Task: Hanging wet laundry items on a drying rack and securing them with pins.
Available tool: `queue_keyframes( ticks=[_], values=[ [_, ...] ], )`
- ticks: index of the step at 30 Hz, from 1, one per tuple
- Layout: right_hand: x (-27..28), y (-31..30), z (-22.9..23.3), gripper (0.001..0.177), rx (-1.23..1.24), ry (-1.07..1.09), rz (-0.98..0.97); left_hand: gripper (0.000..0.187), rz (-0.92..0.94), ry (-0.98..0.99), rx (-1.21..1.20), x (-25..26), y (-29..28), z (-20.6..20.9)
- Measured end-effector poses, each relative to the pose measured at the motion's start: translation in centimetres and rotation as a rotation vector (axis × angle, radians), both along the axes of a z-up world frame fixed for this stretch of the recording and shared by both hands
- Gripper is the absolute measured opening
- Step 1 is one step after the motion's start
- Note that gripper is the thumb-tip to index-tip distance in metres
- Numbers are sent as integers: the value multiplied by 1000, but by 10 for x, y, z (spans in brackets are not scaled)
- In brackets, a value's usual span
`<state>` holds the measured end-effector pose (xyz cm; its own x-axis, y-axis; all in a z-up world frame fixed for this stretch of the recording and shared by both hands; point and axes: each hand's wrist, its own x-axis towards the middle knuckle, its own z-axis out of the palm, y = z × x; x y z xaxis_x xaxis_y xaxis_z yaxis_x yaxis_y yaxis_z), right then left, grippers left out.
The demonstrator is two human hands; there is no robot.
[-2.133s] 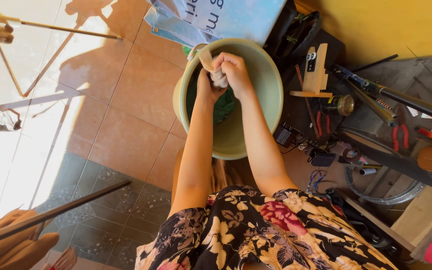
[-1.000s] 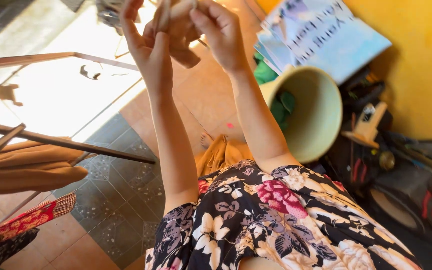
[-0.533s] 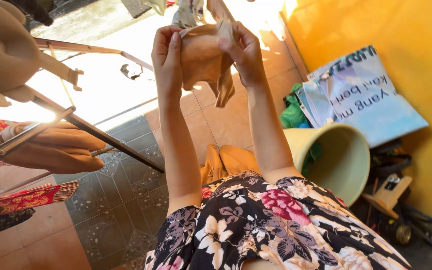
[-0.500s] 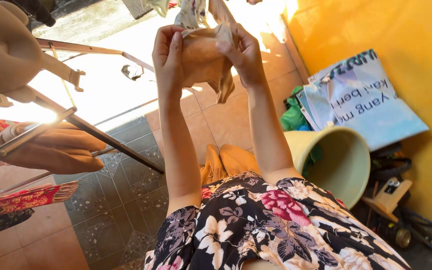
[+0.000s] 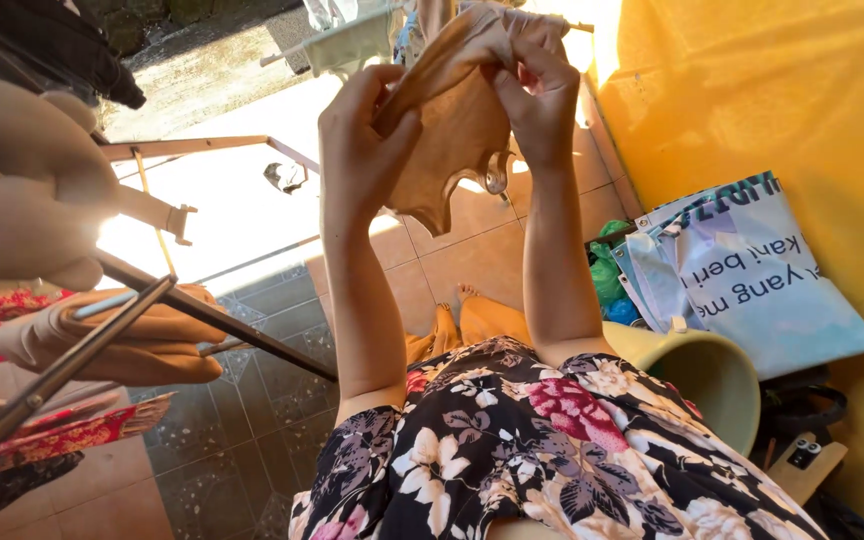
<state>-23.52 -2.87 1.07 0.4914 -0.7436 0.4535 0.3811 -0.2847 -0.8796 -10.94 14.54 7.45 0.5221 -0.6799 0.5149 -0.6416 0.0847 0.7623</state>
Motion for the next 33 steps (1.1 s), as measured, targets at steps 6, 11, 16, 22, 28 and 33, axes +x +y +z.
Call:
queue_keyframes(
  ticks=[6, 11, 16, 22, 28, 33],
  values=[
    [0, -45, 25, 10, 149, 27, 1, 24, -124, 140, 248, -6, -51, 21],
    [12, -67, 46, 13, 110, -48, 73, 43, -342, 253, 13, 4, -78, 38],
    [42, -88, 40, 14, 24, -242, 55, 59, -627, 426, -163, 29, -93, 50],
    [91, -109, 44, 13, 19, -341, 189, 50, -570, 550, -280, 82, -94, 22],
    [140, -110, 40, 24, -211, -43, 452, 50, -357, 560, -141, 146, -87, -5],
    [141, -118, 32, 20, -227, 4, 151, 39, 203, 116, 387, 168, -105, -50]
  ],
)
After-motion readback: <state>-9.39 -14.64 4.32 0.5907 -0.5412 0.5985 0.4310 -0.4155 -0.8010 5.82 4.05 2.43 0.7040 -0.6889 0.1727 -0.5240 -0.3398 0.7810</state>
